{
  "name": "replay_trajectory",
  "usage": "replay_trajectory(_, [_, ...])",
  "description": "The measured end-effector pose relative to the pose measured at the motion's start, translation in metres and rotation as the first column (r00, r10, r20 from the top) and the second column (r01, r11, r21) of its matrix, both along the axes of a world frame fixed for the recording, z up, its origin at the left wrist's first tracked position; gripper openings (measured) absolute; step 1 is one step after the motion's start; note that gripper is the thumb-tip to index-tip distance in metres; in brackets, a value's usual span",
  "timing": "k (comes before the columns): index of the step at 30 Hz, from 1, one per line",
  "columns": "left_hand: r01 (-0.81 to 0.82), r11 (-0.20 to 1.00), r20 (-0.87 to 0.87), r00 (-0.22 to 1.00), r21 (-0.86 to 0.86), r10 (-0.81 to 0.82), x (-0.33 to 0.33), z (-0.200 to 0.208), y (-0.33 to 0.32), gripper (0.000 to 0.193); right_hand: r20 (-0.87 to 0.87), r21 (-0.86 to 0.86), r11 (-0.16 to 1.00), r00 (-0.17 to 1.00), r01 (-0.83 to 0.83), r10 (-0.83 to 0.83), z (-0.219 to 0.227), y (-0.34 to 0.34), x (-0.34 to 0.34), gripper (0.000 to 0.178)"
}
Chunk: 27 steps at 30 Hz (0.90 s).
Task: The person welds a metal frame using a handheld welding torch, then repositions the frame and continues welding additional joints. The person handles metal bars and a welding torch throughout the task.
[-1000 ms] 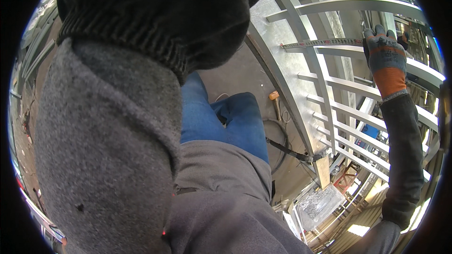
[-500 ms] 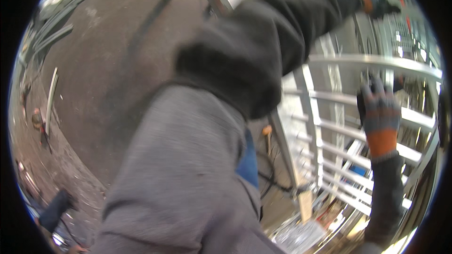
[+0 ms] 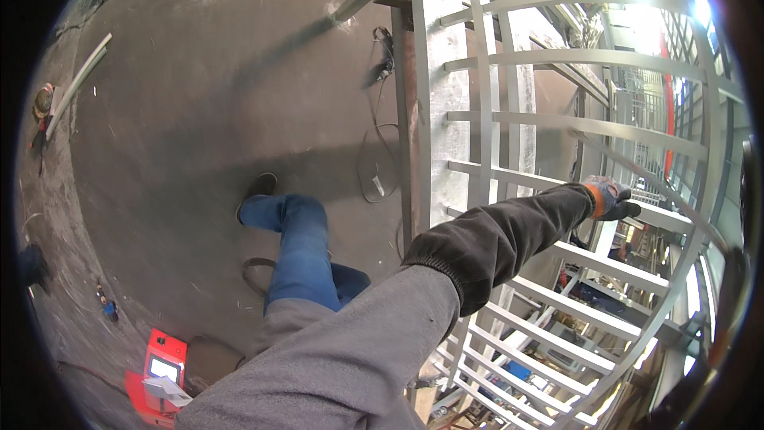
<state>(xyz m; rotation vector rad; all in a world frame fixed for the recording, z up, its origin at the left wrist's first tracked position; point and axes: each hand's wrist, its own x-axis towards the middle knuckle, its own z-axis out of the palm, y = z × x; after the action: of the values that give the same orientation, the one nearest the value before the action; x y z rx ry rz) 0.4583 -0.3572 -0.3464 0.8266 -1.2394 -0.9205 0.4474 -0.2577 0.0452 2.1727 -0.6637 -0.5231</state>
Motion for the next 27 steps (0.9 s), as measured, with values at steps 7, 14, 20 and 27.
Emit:
replay_trajectory(7, [0.034, 0.998, 0.009, 0.999, -0.049, -0.034, 0.000, 0.000, -0.005, 0.051, -0.065, 0.020, 0.945, 0.943, -0.326, 0.327, -0.272, -0.054, 0.129, 0.017])
replay_trajectory(14, [0.024, 0.997, 0.114, 0.993, -0.069, -0.016, -0.032, -0.007, -0.025, 0.040, -0.188, -0.045, 0.957, 0.943, -0.287, 0.274, -0.353, -0.068, 0.158, 0.023])
replay_trajectory(20, [0.015, 0.998, 0.064, 0.998, -0.063, -0.011, -0.031, -0.006, -0.024, 0.041, -0.225, -0.060, 0.983, 0.962, -0.173, 0.156, -0.357, -0.082, 0.159, 0.026])
replay_trajectory(27, [0.009, 0.998, 0.036, 0.999, -0.058, -0.007, -0.034, 0.006, -0.027, 0.041, -0.246, -0.083, 0.994, 0.968, -0.076, 0.053, -0.352, -0.089, 0.156, 0.026])
